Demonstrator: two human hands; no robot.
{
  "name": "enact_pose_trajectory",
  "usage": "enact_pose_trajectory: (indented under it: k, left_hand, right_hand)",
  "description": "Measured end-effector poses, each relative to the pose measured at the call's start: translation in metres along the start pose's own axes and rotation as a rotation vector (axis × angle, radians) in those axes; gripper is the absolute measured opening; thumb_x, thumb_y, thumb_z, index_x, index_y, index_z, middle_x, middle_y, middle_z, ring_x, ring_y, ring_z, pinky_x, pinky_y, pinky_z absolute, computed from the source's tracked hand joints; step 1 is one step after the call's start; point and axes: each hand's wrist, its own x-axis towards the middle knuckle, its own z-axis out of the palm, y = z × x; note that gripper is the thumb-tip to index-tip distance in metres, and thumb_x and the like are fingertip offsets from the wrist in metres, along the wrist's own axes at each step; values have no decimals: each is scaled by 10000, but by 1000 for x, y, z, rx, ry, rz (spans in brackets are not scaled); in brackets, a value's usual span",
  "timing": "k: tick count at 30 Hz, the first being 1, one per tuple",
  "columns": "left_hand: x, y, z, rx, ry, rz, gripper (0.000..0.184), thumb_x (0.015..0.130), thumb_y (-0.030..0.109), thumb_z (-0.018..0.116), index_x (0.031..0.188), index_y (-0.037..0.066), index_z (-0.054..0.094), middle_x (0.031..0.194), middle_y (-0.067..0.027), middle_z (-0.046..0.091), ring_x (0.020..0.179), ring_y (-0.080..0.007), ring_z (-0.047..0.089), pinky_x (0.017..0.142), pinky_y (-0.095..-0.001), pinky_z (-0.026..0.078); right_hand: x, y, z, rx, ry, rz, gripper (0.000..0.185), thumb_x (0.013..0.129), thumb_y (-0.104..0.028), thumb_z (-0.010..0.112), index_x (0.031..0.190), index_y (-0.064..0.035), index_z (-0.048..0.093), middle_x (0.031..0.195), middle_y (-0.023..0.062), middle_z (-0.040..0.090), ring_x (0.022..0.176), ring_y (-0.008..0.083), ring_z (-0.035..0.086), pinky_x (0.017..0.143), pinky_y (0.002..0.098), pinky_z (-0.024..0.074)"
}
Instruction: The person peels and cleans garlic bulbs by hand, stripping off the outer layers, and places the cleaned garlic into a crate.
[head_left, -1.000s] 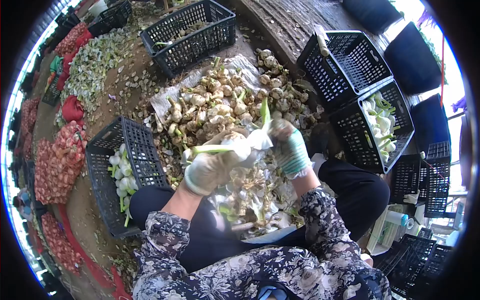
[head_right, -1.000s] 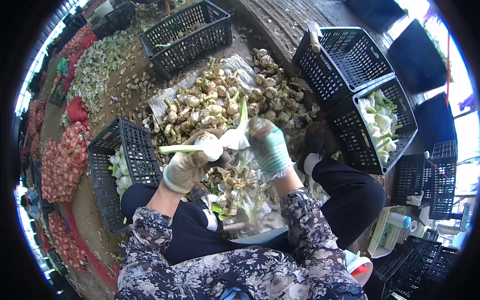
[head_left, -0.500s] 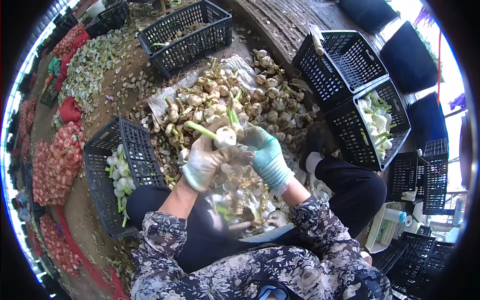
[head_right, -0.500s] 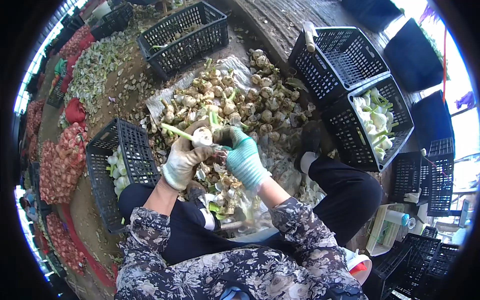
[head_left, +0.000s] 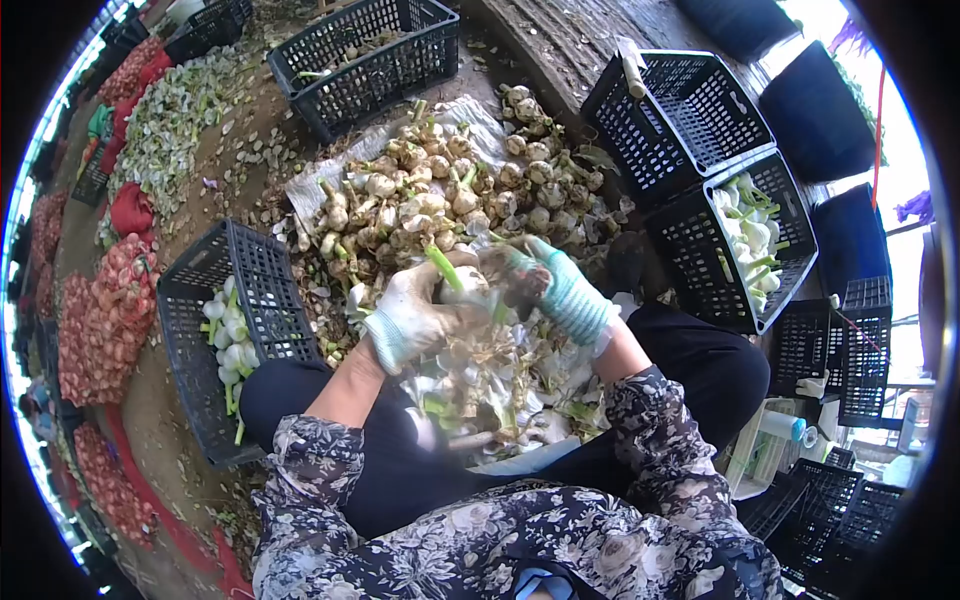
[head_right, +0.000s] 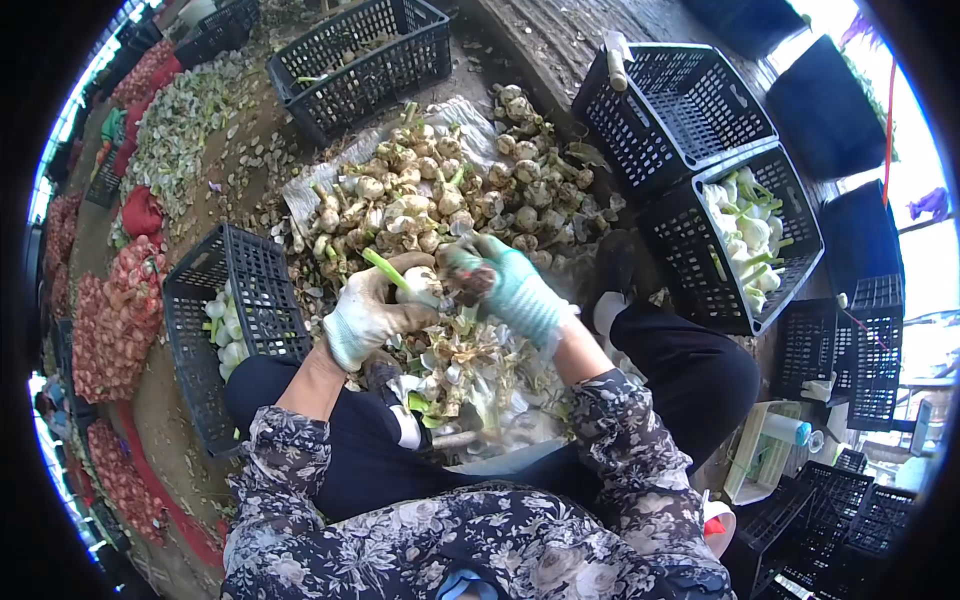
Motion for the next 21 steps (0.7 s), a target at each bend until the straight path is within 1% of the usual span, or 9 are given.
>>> enact_pose_trajectory:
  k: [1,3,6,9,11,13,15,19,21]
  left_hand:
    - [2,-3,1,0,-12,3,556,674,-66,709,1190,-7,508,920,-41,598,812,-112,580,723,-249,500]
    - [3,-5,1,1,-35,9,557,666,-65,718,1182,-11,515,933,-50,601,820,-116,580,733,-251,498]
    - [-2,5,-2,-134,-21,-63,555,668,-45,735,1179,-15,521,951,-54,605,809,-113,578,734,-251,499]
    - [-1,8,1,-57,18,-74,588,679,-47,730,1214,-22,490,995,-68,599,850,-125,585,752,-254,507]
    - [3,-3,1,76,29,-2,610,684,-52,725,1237,-21,470,1017,-76,595,869,-131,587,767,-259,510]
    - [3,3,2,-23,1,-47,625,695,-10,736,1256,-8,461,1019,-73,600,885,-126,581,801,-264,497]
    - [1,3,4,-52,45,-7,591,704,74,759,1225,-12,495,976,-61,620,869,-99,576,796,-242,485]
    - [-2,-6,7,-624,-41,97,687,809,89,658,1370,-9,274,1057,-77,586,809,-91,567,736,-192,483]
    - [0,-5,4,-547,44,47,506,902,151,526,1332,4,303,1085,-89,574,809,-117,575,758,-224,476]
  right_hand:
    - [-4,-21,5,-40,11,145,339,891,-226,583,1113,21,513,876,68,624,686,98,563,611,213,461]
    - [-4,-6,21,197,48,-273,241,863,-104,605,1054,24,535,831,13,605,602,63,505,539,197,428]
    - [10,7,-2,364,6,58,181,874,-22,557,1043,41,564,826,3,611,678,38,530,576,162,423]
    - [2,10,1,485,86,-25,173,867,-3,557,1029,51,582,835,11,623,664,64,551,581,173,452]
    - [-14,-13,15,242,65,1,148,839,-30,603,968,42,603,781,49,634,653,83,555,585,215,464]
    - [-11,1,21,-326,241,-431,163,738,-68,687,841,10,590,698,170,590,626,220,602,582,314,466]
    - [-8,5,18,-281,154,-277,310,696,-75,756,917,43,575,822,98,640,755,83,540,678,247,479]
    - [-5,3,32,-379,319,-448,273,666,-2,710,893,33,563,769,129,610,691,192,579,636,293,475]
    - [-16,-10,45,-408,232,-439,264,656,30,675,891,27,555,765,141,606,672,234,585,623,320,479]
